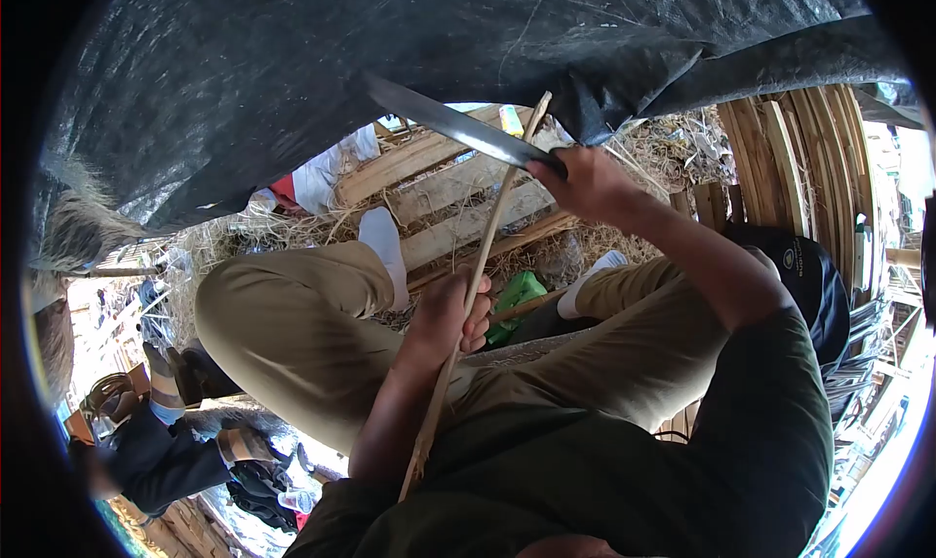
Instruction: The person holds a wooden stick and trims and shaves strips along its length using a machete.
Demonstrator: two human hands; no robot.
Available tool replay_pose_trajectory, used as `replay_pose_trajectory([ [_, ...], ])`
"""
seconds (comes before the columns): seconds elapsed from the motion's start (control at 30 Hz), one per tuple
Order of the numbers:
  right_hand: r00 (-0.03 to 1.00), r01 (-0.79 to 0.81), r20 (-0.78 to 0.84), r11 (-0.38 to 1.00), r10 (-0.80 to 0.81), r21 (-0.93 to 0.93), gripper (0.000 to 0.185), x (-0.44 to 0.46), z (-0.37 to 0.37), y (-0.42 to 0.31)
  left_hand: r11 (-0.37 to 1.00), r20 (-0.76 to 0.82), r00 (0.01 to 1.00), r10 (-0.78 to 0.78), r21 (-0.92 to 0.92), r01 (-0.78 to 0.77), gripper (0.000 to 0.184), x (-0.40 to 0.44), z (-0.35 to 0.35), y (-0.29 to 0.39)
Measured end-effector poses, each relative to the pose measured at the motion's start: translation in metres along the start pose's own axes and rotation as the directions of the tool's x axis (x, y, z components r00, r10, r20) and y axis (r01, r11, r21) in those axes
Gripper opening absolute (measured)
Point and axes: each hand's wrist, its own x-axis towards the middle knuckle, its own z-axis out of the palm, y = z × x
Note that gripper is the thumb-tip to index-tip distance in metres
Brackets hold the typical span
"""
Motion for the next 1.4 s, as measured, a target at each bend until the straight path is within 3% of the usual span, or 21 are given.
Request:
replay_pose_trajectory([
  [0.07, 0.844, -0.427, 0.385, 0.902, 0.374, 0.059, 0.046, 0.021, -0.026, -0.006, 1.000, 0.000, 1.000, 0.005, 0.003, -0.005, 0.018, 0.000, -0.001, 0.002],
  [0.1, 0.974, -0.165, 0.147, 0.985, 0.171, -0.056, 0.044, 0.020, -0.016, 0.020, 1.000, 0.010, 1.000, 0.008, 0.025, -0.008, 0.019, 0.000, -0.001, 0.001],
  [0.2, 0.996, 0.024, -0.073, 0.957, -0.047, -0.289, 0.040, 0.019, -0.027, 0.029, 0.997, 0.029, 0.999, 0.030, 0.071, -0.032, 0.021, -0.003, 0.000, 0.001],
  [0.33, 0.997, -0.004, 0.073, 0.998, 0.000, 0.056, 0.034, 0.000, -0.008, -0.003, 0.999, 0.053, 0.998, 0.018, 0.026, -0.019, 0.020, -0.004, -0.002, 0.006],
  [0.37, 0.986, 0.156, -0.072, 0.980, -0.148, 0.122, 0.033, -0.005, 0.002, -0.010, 1.000, 0.064, 0.998, 0.001, -0.001, -0.001, 0.020, -0.005, -0.003, 0.006],
  [0.47, 0.977, -0.149, 0.158, 0.988, 0.144, 0.026, 0.034, 0.009, -0.020, -0.010, 0.999, 0.026, 0.999, 0.028, 0.021, -0.029, 0.020, -0.008, -0.001, 0.007],
  [0.5, 1.000, 0.011, -0.027, 0.993, -0.014, -0.119, 0.035, 0.012, -0.015, 0.014, 0.999, 0.026, 0.999, 0.030, 0.036, -0.031, 0.020, -0.008, -0.001, 0.007],
  [0.53, 0.997, -0.080, -0.014, 0.978, 0.079, -0.194, 0.034, 0.017, -0.021, 0.021, 0.998, 0.022, 0.999, 0.034, 0.048, -0.035, 0.020, -0.008, -0.001, 0.005],
  [0.6, 0.994, -0.101, 0.015, 0.984, 0.104, -0.148, 0.034, 0.013, -0.021, 0.021, 0.998, 0.029, 0.999, 0.042, 0.055, -0.043, 0.021, -0.007, -0.001, 0.003],
  [0.7, 0.997, 0.077, -0.010, 0.996, -0.077, -0.045, 0.034, -0.009, -0.004, -0.014, 0.999, 0.044, 0.998, 0.033, 0.018, -0.034, 0.022, -0.007, -0.002, 0.002],
  [0.8, 0.991, 0.076, 0.102, 0.995, -0.083, 0.067, 0.032, -0.010, 0.002, -0.020, 0.999, 0.033, 0.999, 0.019, -0.028, -0.018, 0.022, -0.011, -0.002, 0.005],
  [0.83, 0.972, 0.223, -0.053, 0.970, -0.229, -0.102, 0.032, 0.000, -0.001, -0.016, 0.999, 0.022, 0.999, 0.029, -0.026, -0.029, 0.022, -0.013, 0.002, 0.005],
  [0.87, 0.986, -0.100, 0.136, 0.995, 0.097, 0.015, 0.033, 0.007, -0.015, -0.009, 0.999, 0.011, 0.999, 0.046, -0.027, -0.045, 0.023, -0.014, 0.003, 0.006],
  [0.93, 0.998, -0.016, -0.059, 1.000, 0.016, -0.001, 0.033, 0.014, -0.016, 0.012, 0.999, 0.011, 0.999, 0.031, 0.007, -0.031, 0.025, -0.015, 0.000, 0.002],
  [1.0, 0.998, -0.051, 0.022, 0.994, 0.053, -0.094, 0.027, -0.002, -0.009, -0.004, 0.999, 0.037, 0.999, 0.035, 0.007, -0.035, 0.026, -0.012, -0.002, 0.006],
  [1.1, 0.993, 0.113, 0.013, 0.976, -0.117, 0.187, 0.042, -0.022, 0.012, -0.031, 0.999, 0.071, 0.997, 0.023, -0.049, -0.019, 0.025, -0.012, -0.002, 0.005],
  [1.2, 0.990, -0.026, 0.136, 0.999, 0.020, 0.046, 0.044, -0.002, -0.006, -0.016, 0.999, 0.038, 0.999, 0.026, -0.034, -0.025, 0.024, -0.013, 0.001, 0.007],
  [1.23, 0.996, -0.061, 0.064, 0.997, 0.064, -0.048, 0.045, 0.007, -0.010, -0.006, 0.999, 0.008, 0.999, 0.045, -0.002, -0.045, 0.024, -0.014, 0.003, 0.008],
  [1.27, 0.982, -0.175, 0.076, 0.984, 0.171, 0.044, 0.043, 0.014, -0.016, 0.004, 0.998, -0.022, 0.998, 0.064, 0.028, -0.063, 0.024, -0.015, 0.004, 0.007],
  [1.3, 0.993, -0.090, 0.067, 0.992, 0.095, -0.085, 0.041, 0.010, -0.008, 0.022, 0.996, -0.030, 0.997, 0.067, 0.062, -0.065, 0.025, -0.015, 0.004, 0.006],
  [1.4, 0.949, 0.236, -0.201, 0.970, -0.243, -0.056, 0.031, -0.011, 0.020, 0.008, 0.988, -0.048, 0.996, 0.081, 0.139, -0.074, 0.031, -0.011, -0.001, 0.003],
])
